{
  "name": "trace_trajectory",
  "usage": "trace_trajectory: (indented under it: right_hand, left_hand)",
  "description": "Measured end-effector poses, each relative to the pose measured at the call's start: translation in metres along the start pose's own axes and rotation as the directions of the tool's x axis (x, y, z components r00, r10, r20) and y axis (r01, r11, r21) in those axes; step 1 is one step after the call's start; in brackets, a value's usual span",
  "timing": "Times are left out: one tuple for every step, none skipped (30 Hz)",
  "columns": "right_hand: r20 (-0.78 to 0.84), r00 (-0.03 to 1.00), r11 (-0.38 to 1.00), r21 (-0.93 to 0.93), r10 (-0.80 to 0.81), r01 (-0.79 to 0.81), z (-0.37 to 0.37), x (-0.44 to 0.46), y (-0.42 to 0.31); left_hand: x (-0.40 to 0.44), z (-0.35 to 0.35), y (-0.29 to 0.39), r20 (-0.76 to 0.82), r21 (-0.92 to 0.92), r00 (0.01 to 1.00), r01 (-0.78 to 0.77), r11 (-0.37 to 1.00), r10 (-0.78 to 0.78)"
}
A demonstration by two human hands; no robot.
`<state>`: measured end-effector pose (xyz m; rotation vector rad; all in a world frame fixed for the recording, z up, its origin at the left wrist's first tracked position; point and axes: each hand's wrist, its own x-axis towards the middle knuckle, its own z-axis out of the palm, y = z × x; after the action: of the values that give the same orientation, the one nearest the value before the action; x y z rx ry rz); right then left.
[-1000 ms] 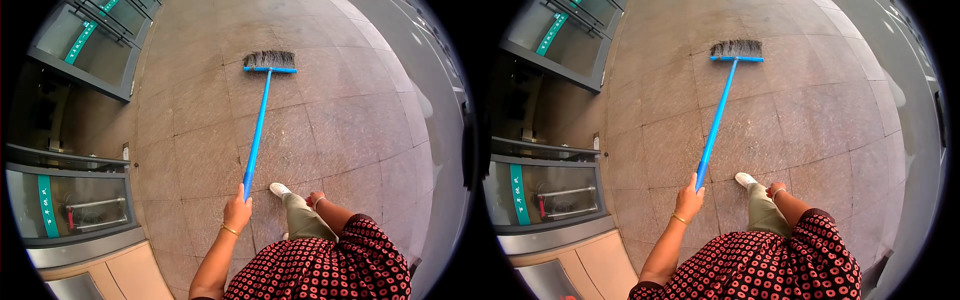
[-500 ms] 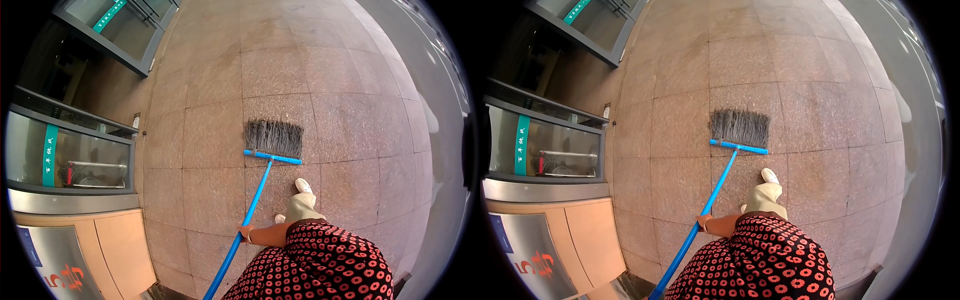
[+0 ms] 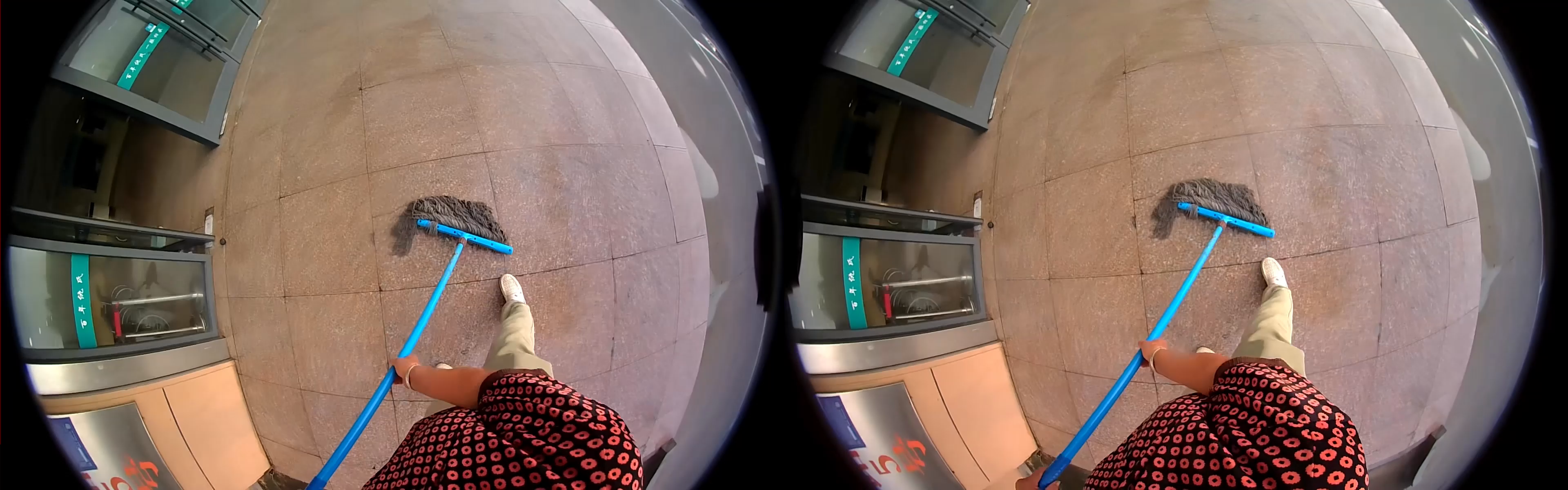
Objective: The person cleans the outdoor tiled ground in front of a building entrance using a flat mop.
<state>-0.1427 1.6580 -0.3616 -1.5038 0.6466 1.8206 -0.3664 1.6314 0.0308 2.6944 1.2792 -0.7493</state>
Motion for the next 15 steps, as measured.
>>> trace_trajectory:
  right_hand:
    - [-0.087, 0.994, 0.997, 0.029, -0.069, 0.072, -0.026, -0.01, -0.037]
    - [-0.115, 0.977, 0.982, 0.049, -0.178, 0.185, -0.056, -0.015, -0.073]
    - [-0.103, 0.957, 0.958, 0.068, -0.27, 0.278, -0.085, -0.006, -0.104]
    - [-0.069, 0.946, 0.918, 0.227, -0.318, 0.325, -0.111, -0.001, -0.137]
    - [-0.05, 0.946, 0.887, 0.335, -0.32, 0.318, -0.138, -0.013, -0.174]
    - [-0.082, 0.936, 0.863, 0.366, -0.341, 0.347, -0.167, -0.029, -0.202]
    - [-0.08, 0.93, 0.864, 0.347, -0.359, 0.364, -0.196, -0.035, -0.225]
    - [-0.021, 0.926, 0.854, 0.381, -0.376, 0.355, -0.228, -0.037, -0.24]
    - [0.013, 0.924, 0.84, 0.423, -0.381, 0.341, -0.259, -0.047, -0.246]
    - [0.029, 0.916, 0.814, 0.47, -0.4, 0.341, -0.292, -0.049, -0.245]
    - [-0.012, 0.921, 0.794, 0.501, -0.39, 0.343, -0.325, -0.054, -0.242]
    - [-0.101, 0.936, 0.772, 0.541, -0.336, 0.335, -0.358, -0.055, -0.233]
    - [-0.206, 0.941, 0.735, 0.588, -0.267, 0.337, -0.393, -0.043, -0.218]
    - [-0.282, 0.939, 0.687, 0.643, -0.198, 0.338, -0.426, -0.039, -0.202]
    - [-0.404, 0.907, 0.64, 0.666, -0.122, 0.383, -0.452, -0.041, -0.184]
  left_hand:
    - [0.031, -0.011, 0.036, -0.121, 0.111, 0.981, -0.138, 0.984, 0.151]
    - [0.06, -0.019, 0.069, -0.112, 0.122, 0.98, -0.15, 0.981, 0.163]
    - [0.09, -0.024, 0.103, -0.031, -0.066, 0.998, -0.051, 0.997, 0.049]
    - [0.12, -0.025, 0.133, 0.07, -0.245, 0.996, 0.071, 0.967, -0.055]
    - [0.149, -0.023, 0.153, 0.189, -0.401, 0.972, 0.205, 0.893, -0.138]
    - [0.184, -0.011, 0.164, 0.102, -0.465, 0.99, 0.135, 0.875, -0.099]
    - [0.225, -0.021, 0.189, 0.085, -0.491, 0.994, 0.101, 0.865, -0.067]
    - [0.266, -0.017, 0.207, 0.092, -0.475, 0.993, 0.106, 0.874, -0.07]
    - [0.306, -0.039, 0.24, 0.095, -0.538, 0.995, 0.087, 0.839, -0.042]
    - [0.347, -0.044, 0.263, 0.038, -0.546, 0.999, 0.005, 0.838, 0.019]
    - [0.388, -0.049, 0.289, -0.063, -0.583, 0.995, -0.102, 0.806, 0.08]
    - [0.427, -0.06, 0.315, -0.069, -0.542, 0.99, -0.138, 0.829, 0.12]
    - [0.465, -0.063, 0.34, -0.095, -0.531, 0.983, -0.181, 0.828, 0.154]
    - [0.498, -0.071, 0.368, -0.095, -0.536, 0.98, -0.198, 0.821, 0.174]
    - [0.532, -0.069, 0.391, -0.055, -0.592, 0.978, -0.193, 0.782, 0.2]
